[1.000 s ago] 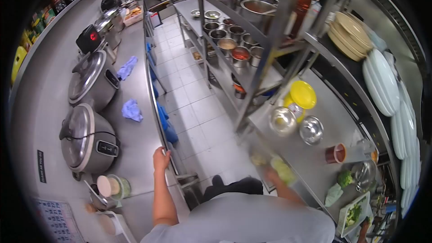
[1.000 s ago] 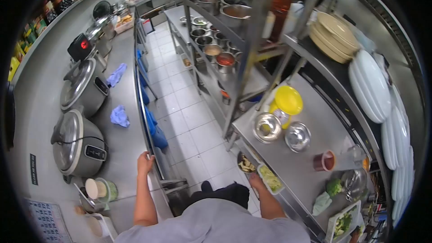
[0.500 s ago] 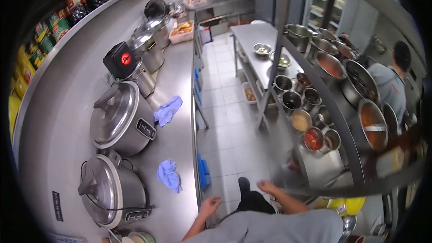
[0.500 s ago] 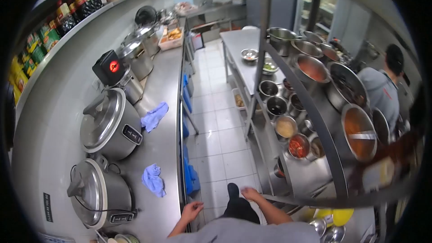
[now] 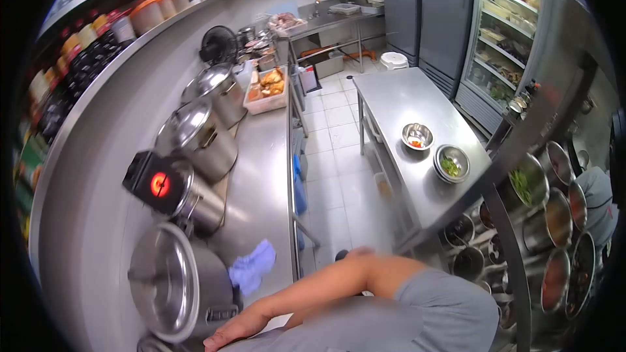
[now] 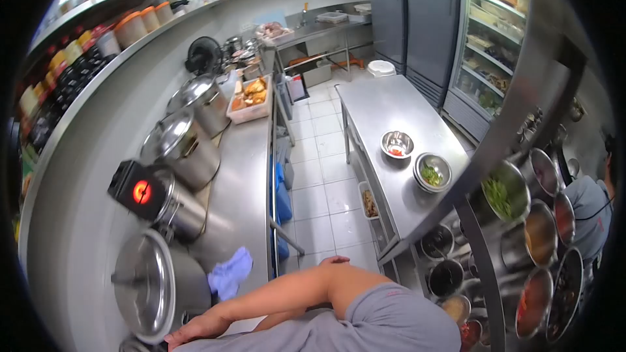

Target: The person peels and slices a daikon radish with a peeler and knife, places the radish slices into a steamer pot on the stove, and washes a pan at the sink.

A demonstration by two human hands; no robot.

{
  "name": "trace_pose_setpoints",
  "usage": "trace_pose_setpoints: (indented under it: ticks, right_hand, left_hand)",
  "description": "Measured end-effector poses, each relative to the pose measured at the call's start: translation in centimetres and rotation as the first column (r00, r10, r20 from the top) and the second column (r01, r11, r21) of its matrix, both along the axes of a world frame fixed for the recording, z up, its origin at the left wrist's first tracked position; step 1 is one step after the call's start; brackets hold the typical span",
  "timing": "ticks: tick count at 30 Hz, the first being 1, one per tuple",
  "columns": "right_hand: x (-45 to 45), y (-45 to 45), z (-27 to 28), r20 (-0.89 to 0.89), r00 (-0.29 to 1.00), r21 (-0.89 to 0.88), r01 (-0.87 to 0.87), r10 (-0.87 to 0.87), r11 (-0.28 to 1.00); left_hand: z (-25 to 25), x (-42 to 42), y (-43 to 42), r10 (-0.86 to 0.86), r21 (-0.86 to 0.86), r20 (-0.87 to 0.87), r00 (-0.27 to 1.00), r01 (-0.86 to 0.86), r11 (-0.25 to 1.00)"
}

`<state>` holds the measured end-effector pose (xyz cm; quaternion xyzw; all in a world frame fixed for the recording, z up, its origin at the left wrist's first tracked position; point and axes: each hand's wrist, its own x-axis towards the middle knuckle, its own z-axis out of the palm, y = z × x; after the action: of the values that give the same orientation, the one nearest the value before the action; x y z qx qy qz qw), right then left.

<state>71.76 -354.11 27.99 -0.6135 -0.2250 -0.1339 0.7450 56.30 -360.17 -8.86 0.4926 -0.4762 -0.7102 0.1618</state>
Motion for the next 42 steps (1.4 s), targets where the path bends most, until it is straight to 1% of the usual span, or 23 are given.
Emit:
trace_pose_setpoints:
  ticks: [3, 7, 9, 10, 11, 12, 14, 17, 21, 27, 30, 32, 33, 34, 35, 36, 37, 38, 39, 40, 41, 42]
  right_hand:
    - [0.0, -12.1, -0.4, -0.023, 0.999, -0.112, 0.019, -0.022, 0.994]
    - [-1.6, -26.5, 1.1, -0.004, 0.994, -0.192, 0.104, -0.107, 0.976]
    - [-3.2, -33.6, 1.8, 0.013, 0.987, -0.209, 0.162, -0.163, 0.964]
    - [-4.2, -37.2, 1.8, 0.026, 0.981, -0.211, 0.191, -0.190, 0.959]
    - [-5.4, -40.7, 1.7, 0.032, 0.976, -0.211, 0.216, -0.214, 0.953]
    - [-7.2, -44.0, 1.7, 0.028, 0.971, -0.224, 0.239, -0.239, 0.945]
    - [-9.6, -51.7, 0.2, 0.020, 0.960, -0.253, 0.275, -0.279, 0.928]
    - [-14.2, -63.3, -1.0, -0.001, 0.943, -0.317, 0.315, -0.332, 0.895]
    - [-20.8, -78.8, 0.4, 0.031, 0.924, -0.351, 0.366, -0.380, 0.862]
    - [-30.0, -98.8, 1.9, 0.009, 0.900, -0.310, 0.416, -0.435, 0.855]
    - [-35.1, -109.2, 0.4, -0.022, 0.874, -0.285, 0.459, -0.485, 0.841]
    - [-39.4, -116.4, -1.8, -0.064, 0.838, -0.255, 0.511, -0.542, 0.821]
    - [-41.4, -119.9, -3.1, -0.089, 0.814, -0.231, 0.544, -0.574, 0.807]
    - [-44.5, -123.2, -5.1, -0.136, 0.782, -0.163, 0.589, -0.609, 0.792]
    - [-47.9, -126.8, -8.1, -0.209, 0.731, -0.059, 0.654, -0.650, 0.754]
    - [-51.4, -130.2, -12.3, -0.306, 0.648, 0.091, 0.749, -0.698, 0.656]
    - [-55.2, -132.9, -18.4, -0.417, 0.524, 0.277, 0.851, -0.742, 0.446]
    - [-58.6, -136.2, -28.6, -0.400, 0.068, 0.095, 0.995, -0.914, 0.032]
    - [-62.9, -136.3, -37.8, -0.315, -0.597, -0.565, 0.743, -0.738, -0.359]
    - [-67.7, -131.9, -34.2, -0.474, -0.731, -0.761, 0.620, -0.490, -0.189]
    - [-72.0, -130.2, -36.6, -0.441, -0.802, -0.777, 0.566, -0.403, -0.276]
    - [-75.2, -127.4, -39.1, -0.348, -0.864, -0.707, 0.496, -0.363, -0.504]
  left_hand:
    - [2.2, -2.4, -11.5, -0.064, -0.037, 0.043, 0.997, 0.065, 0.997]
    - [7.4, -7.1, -25.4, -0.168, -0.048, 0.108, 0.980, 0.174, 0.984]
    - [7.1, -10.3, -32.1, -0.238, -0.078, 0.098, 0.966, 0.245, 0.966]
    - [6.0, -11.2, -35.2, -0.250, -0.118, 0.077, 0.965, 0.258, 0.959]
    - [4.8, -11.8, -38.0, -0.290, -0.107, 0.090, 0.953, 0.299, 0.948]
    - [3.4, -12.6, -42.0, -0.311, -0.139, 0.087, 0.946, 0.320, 0.937]
    - [1.5, -14.3, -49.4, -0.345, -0.181, 0.092, 0.934, 0.356, 0.917]
    - [-0.6, -16.1, -60.3, -0.361, -0.154, 0.153, 0.920, 0.383, 0.911]
    - [-1.1, -14.9, -74.6, -0.295, -0.080, 0.262, 0.919, 0.326, 0.942]
    - [-1.9, -13.2, -94.8, -0.138, -0.010, 0.338, 0.931, 0.150, 0.989]
    - [-4.1, -14.0, -105.3, -0.110, 0.025, 0.348, 0.931, 0.108, 0.994]
    - [-5.8, -15.7, -112.8, -0.125, 0.048, 0.352, 0.928, 0.116, 0.992]
    - [-6.5, -16.5, -116.6, -0.141, 0.055, 0.357, 0.923, 0.130, 0.990]
    - [-7.1, -17.2, -120.6, -0.163, 0.058, 0.363, 0.917, 0.152, 0.987]
    - [-7.6, -18.1, -124.9, -0.191, 0.057, 0.367, 0.911, 0.183, 0.982]
    - [-7.7, -19.0, -129.3, -0.222, 0.056, 0.374, 0.900, 0.217, 0.975]
    - [-7.7, -20.2, -133.5, -0.252, 0.044, 0.385, 0.888, 0.256, 0.966]
    - [-7.5, -21.4, -137.3, -0.291, 0.049, 0.405, 0.867, 0.297, 0.953]
    - [-6.5, -21.7, -140.9, -0.333, 0.070, 0.433, 0.838, 0.337, 0.939]
    - [-5.7, -22.0, -144.6, -0.375, 0.092, 0.459, 0.806, 0.376, 0.922]
    - [-5.0, -22.8, -148.8, -0.432, 0.125, 0.506, 0.747, 0.431, 0.894]
    - [-4.5, -23.7, -152.4, -0.469, 0.122, 0.557, 0.685, 0.492, 0.862]
